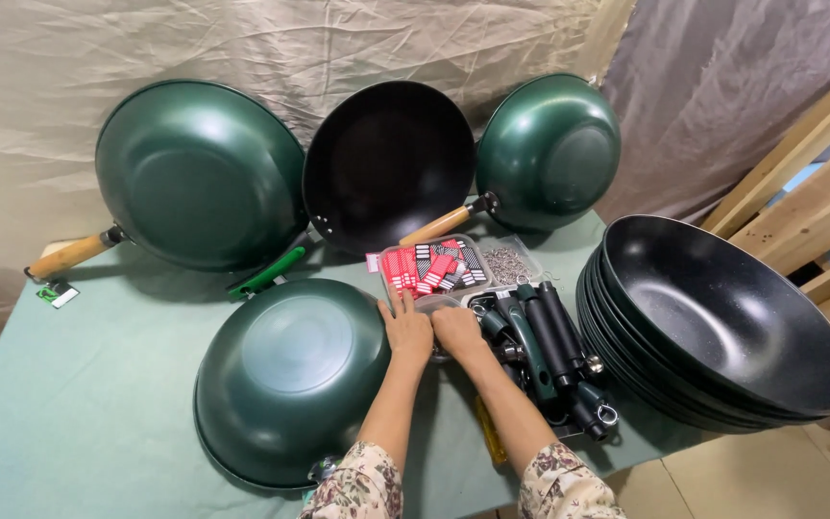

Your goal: Assembling a handle bracket onto a wok using a screw and a screwdriver

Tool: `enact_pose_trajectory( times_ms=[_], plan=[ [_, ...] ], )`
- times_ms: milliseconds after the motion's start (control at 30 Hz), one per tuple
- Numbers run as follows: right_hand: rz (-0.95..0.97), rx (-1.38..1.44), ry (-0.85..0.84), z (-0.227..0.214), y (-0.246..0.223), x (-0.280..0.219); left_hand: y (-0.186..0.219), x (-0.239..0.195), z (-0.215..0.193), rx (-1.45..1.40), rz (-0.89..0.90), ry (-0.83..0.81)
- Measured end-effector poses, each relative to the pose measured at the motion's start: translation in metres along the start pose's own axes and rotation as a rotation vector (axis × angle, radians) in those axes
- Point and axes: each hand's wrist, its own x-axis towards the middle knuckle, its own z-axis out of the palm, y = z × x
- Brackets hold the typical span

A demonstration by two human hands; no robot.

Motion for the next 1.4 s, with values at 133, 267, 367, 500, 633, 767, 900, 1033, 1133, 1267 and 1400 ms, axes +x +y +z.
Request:
enact_pose_trajectory(
  times_ms=[133,267,367,500,633,767,900,1033,1133,1267,1400],
  plan=[
    [0.025,0.038,-0.018,-0.003,0.003,0.0,0.0,0.004,0.007,0.008,0.005,0.035],
    [0.049,0.07,-0.08,0.001,0.005,0.002,0.002,-0.001,-0.004,-0.001,-0.014,0.034],
    [0.054,0.097,-0.119,-0.008,0.003,0.0,0.002,0.003,0.005,-0.001,-0.017,0.043],
    [0.097,0.133,-0.187,-0.016,-0.004,0.002,0.001,0.008,0.01,-0.01,-0.02,0.059],
    [0.118,0.183,-0.249,-0.023,-0.004,0.002,0.001,0.008,0.01,-0.016,-0.015,0.054],
    [0.124,0.197,-0.275,-0.047,-0.01,0.002,0.0,0.011,0.012,-0.002,-0.002,0.051],
    [0.15,0.235,-0.343,-0.038,-0.008,0.002,0.0,0.012,0.01,0.021,0.001,0.045],
    [0.193,0.261,-0.36,-0.049,-0.011,0.003,-0.004,0.013,0.018,0.01,0.027,0.099],
    [0.198,0.332,-0.32,-0.037,-0.001,0.005,-0.009,0.007,0.012,-0.001,0.058,0.135],
    [0.246,0.498,-0.299,-0.068,-0.004,0.003,-0.02,0.017,0.02,-0.091,0.094,0.247],
    [0.304,0.726,-0.209,-0.083,0.001,-0.008,-0.034,0.028,0.025,-0.357,0.135,0.202]
  ],
)
